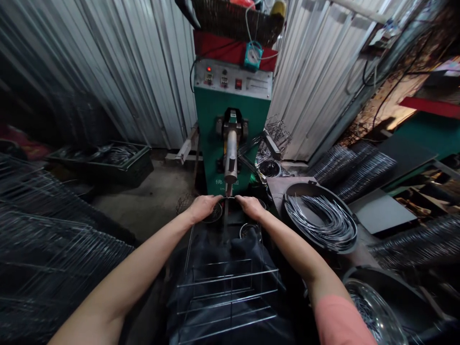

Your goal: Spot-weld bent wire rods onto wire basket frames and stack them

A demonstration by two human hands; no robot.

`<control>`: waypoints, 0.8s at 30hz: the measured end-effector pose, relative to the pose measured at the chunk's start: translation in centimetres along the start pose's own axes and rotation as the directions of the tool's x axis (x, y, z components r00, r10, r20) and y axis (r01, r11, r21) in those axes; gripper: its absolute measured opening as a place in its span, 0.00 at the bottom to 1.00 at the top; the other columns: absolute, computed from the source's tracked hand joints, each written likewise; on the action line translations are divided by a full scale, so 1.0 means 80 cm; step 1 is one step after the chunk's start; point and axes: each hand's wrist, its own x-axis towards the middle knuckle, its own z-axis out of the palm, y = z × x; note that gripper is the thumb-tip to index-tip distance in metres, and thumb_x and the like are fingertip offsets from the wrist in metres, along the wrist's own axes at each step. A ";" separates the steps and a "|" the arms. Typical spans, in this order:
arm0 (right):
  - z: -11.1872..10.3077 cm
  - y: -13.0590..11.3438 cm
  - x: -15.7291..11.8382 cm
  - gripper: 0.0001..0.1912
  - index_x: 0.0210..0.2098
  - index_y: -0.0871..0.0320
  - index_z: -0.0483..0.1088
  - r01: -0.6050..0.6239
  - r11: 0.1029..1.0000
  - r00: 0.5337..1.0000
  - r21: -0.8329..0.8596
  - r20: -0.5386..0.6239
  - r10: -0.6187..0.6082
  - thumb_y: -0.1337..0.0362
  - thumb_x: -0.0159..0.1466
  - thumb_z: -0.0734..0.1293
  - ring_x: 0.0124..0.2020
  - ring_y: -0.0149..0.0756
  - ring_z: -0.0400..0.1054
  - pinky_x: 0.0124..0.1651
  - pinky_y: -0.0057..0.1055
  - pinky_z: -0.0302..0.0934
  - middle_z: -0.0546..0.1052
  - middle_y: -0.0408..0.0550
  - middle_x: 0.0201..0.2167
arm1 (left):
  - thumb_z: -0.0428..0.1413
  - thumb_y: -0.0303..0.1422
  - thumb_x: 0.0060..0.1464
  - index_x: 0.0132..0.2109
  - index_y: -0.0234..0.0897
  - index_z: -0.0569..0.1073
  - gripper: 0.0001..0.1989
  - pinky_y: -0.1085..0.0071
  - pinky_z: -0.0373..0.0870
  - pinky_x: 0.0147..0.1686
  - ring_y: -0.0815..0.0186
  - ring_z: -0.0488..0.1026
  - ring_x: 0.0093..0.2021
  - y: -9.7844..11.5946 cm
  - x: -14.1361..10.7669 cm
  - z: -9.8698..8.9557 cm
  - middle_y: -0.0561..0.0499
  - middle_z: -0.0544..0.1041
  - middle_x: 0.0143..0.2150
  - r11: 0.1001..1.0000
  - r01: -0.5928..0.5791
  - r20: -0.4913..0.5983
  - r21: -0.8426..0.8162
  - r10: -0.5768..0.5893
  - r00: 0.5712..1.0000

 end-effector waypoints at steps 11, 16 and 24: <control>0.010 0.009 0.017 0.17 0.53 0.51 0.65 -0.024 0.992 1.000 0.121 -0.010 0.025 0.61 0.68 0.55 0.41 0.38 0.71 0.36 0.26 0.55 0.76 0.49 0.42 | 0.47 0.31 0.56 0.48 0.43 0.72 0.15 0.74 0.63 0.34 0.64 0.73 0.34 -0.023 0.006 0.014 0.50 0.77 0.34 0.974 -0.023 -0.063 -0.223 0.009 0.998; 0.006 0.008 0.015 0.16 0.51 0.52 0.67 -0.040 0.989 0.999 0.145 -0.007 0.041 0.60 0.68 0.56 0.42 0.38 0.71 0.36 0.25 0.55 0.77 0.49 0.42 | 0.48 0.31 0.55 0.45 0.44 0.73 0.13 0.74 0.63 0.35 0.64 0.73 0.35 -0.023 0.009 0.015 0.50 0.78 0.36 0.963 -0.029 -0.057 -0.269 0.014 0.998; 0.001 0.003 0.010 0.15 0.51 0.51 0.66 -0.034 0.996 0.999 0.085 -0.004 0.035 0.62 0.68 0.54 0.43 0.37 0.70 0.38 0.25 0.56 0.76 0.48 0.43 | 0.47 0.29 0.55 0.45 0.42 0.74 0.15 0.74 0.63 0.34 0.64 0.73 0.35 -0.016 0.008 0.011 0.50 0.78 0.35 0.976 -0.032 -0.069 -0.218 0.017 0.997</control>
